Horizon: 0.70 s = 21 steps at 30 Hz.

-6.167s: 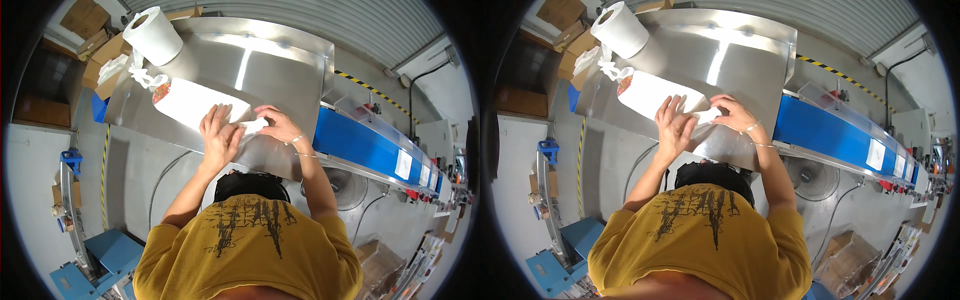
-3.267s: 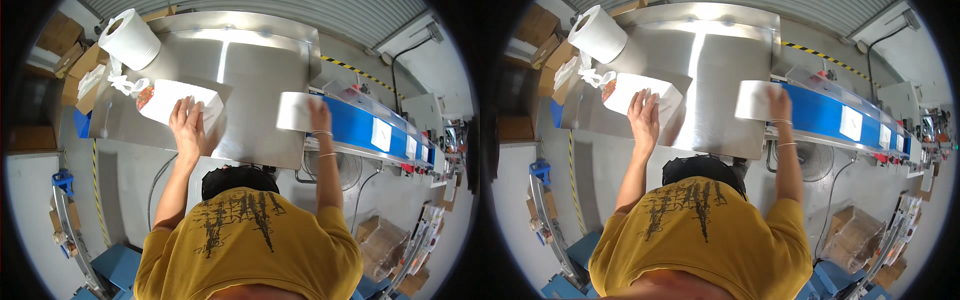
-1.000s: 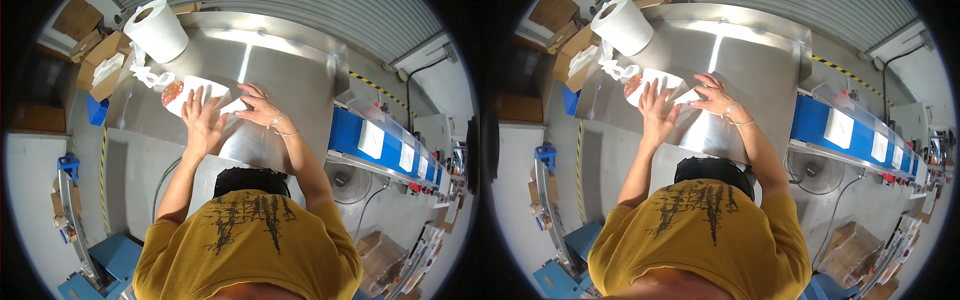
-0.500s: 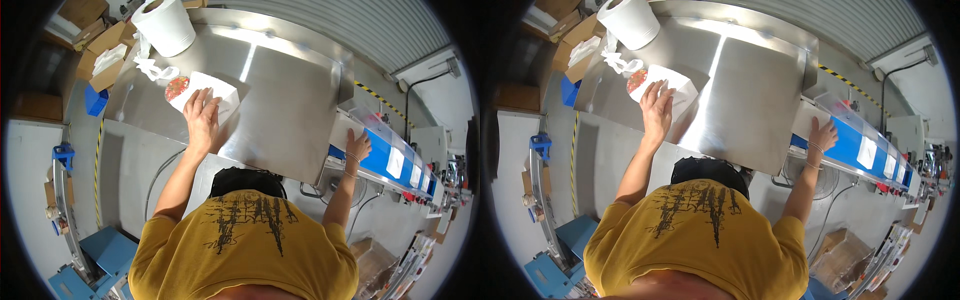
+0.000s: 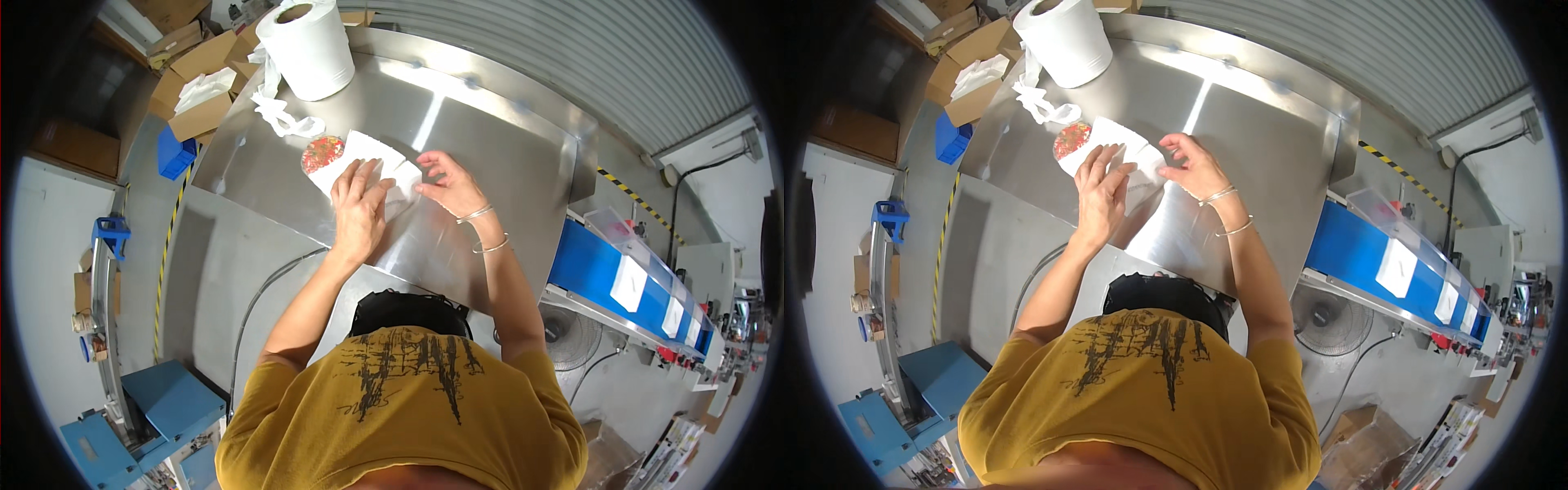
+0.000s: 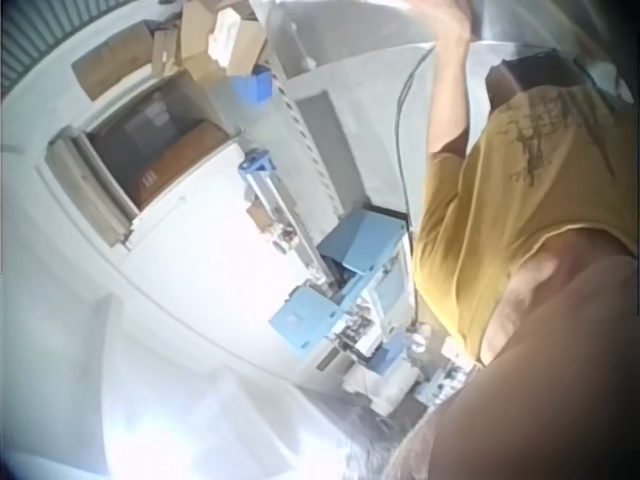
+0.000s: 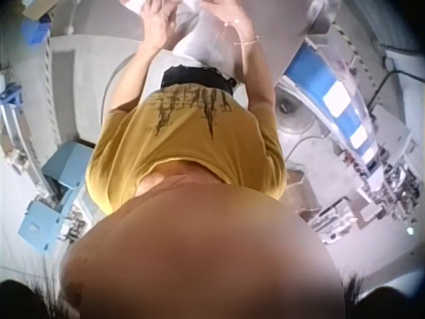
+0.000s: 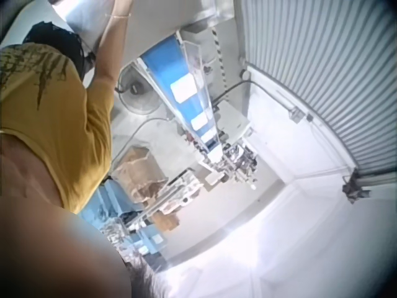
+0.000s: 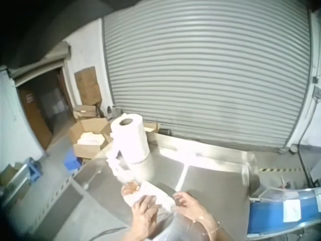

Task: Inspecting and moving stacks of paper filters from production machinery to a sorting conveyor belt.

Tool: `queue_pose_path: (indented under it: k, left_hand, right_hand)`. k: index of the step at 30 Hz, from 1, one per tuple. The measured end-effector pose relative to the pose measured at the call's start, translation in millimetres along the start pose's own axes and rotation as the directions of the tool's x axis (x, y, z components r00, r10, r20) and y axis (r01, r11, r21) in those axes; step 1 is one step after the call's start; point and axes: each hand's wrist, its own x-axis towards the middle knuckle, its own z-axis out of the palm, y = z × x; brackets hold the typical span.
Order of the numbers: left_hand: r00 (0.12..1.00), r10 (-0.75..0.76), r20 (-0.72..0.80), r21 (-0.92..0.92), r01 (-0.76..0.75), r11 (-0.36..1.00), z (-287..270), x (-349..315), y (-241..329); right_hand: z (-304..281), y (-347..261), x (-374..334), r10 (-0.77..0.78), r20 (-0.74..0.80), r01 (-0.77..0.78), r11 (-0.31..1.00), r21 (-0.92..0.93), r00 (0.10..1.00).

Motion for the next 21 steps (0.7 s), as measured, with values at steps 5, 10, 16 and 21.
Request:
queue_pose_path:
  k: [5, 10, 16, 21]
  left_hand:
    - [0.998, 0.036, 0.044, 0.002, -0.036, 0.999, -5.4, 4.2, 0.1]
    - [0.998, 0.061, 0.024, 0.009, -0.062, 0.998, -5.6, 6.6, -6.7]
    - [0.993, 0.115, 0.035, 0.016, -0.115, 0.993, -1.9, 3.7, -9.3]
    - [0.993, 0.115, 0.027, 0.023, -0.116, 0.993, -2.5, 2.3, -10.0]
  right_hand:
    - [7.8, 19.3, 9.7, 0.006, 0.231, -0.051, 0.980, 0.190, 0.973]
    - [10.5, 16.6, -5.6, 0.006, 0.049, -0.012, 0.992, 0.123, 0.999]
    - [14.8, 16.9, -4.4, -0.063, 0.078, 0.043, 0.969, 0.243, 0.995]
    - [21.5, 17.3, -6.5, -0.031, -0.050, 0.044, 0.957, 0.286, 0.998]
